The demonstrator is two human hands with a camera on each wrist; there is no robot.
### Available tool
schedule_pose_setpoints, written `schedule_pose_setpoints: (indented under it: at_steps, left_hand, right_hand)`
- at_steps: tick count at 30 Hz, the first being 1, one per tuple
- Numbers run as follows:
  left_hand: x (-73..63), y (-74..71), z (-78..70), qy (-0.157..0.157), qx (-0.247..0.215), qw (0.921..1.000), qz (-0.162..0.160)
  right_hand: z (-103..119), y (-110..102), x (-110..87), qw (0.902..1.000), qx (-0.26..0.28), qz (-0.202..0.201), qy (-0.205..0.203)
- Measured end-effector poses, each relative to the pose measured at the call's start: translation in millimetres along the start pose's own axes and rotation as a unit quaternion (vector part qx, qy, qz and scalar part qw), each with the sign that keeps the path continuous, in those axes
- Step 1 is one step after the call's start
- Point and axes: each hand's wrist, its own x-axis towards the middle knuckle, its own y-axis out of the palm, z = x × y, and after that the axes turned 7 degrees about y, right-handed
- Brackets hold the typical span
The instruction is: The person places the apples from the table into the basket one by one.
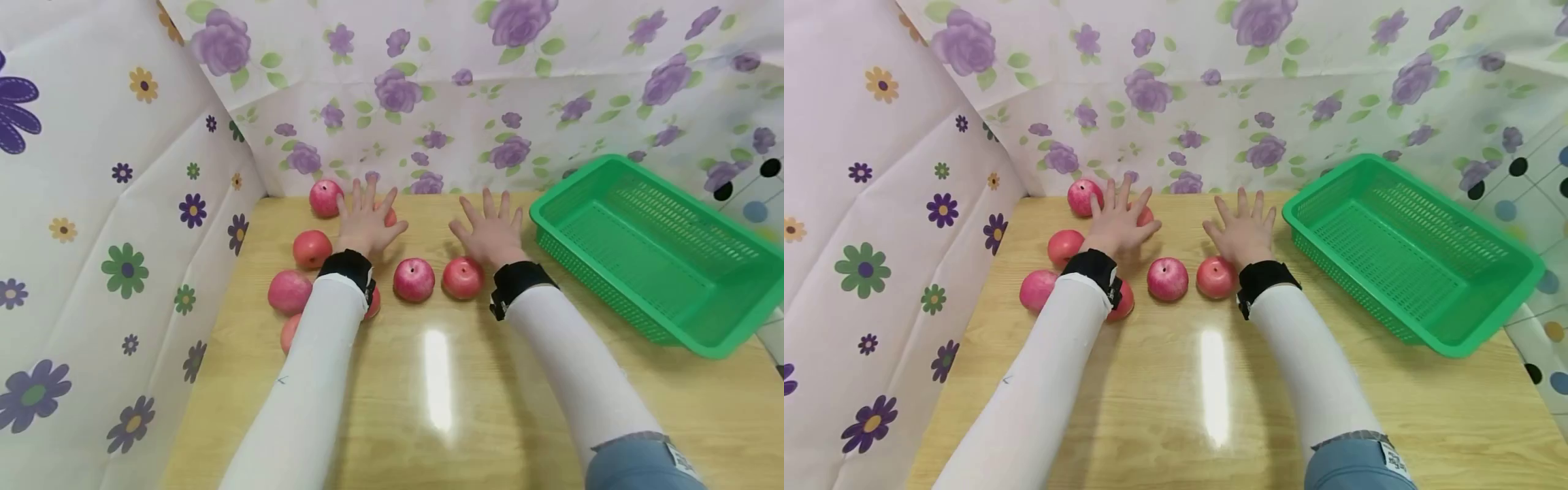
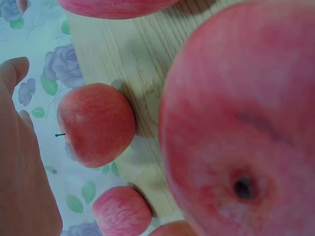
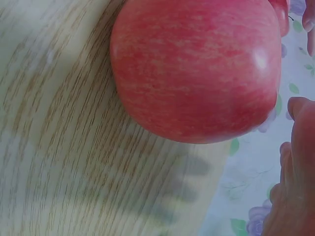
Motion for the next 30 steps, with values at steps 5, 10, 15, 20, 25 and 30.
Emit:
schedule_pose_setpoints:
  at_steps: [5,10,15,20,25,30]
  left_hand:
    - [-4.5,7.7,6.2,-0.002,-0.017,0.9998,0.005]
    - [-4.8,12.0,9.2,0.001,-0.017,0.9999,0.001]
    - [2.6,7.4,4.8,0.01,-0.021,0.9996,-0.015]
    - [-1.7,4.3,4.6,0.026,-0.049,0.9983,-0.019]
    - [-20.0,-15.3,-2.7,0.083,-0.13,0.9871,-0.043]
    - [-37.7,-34.8,-9.1,0.121,-0.167,0.9764,-0.063]
  right_hand:
    - [6,8,-4.0,1.0,-0.001,0.002,-0.001]
    - [9,9,-7.9,0.9999,0.005,-0.007,-0.005]
    - [4,0,-6.9,0.9998,0.011,-0.019,0.0]
    - [-1,-4,-10.6,0.9981,0.056,-0.004,-0.023]
    - [-24,-19,-32.6,0.9868,0.148,-0.009,-0.065]
    - [-62,-43,-73.0,0.9724,0.215,-0.047,-0.078]
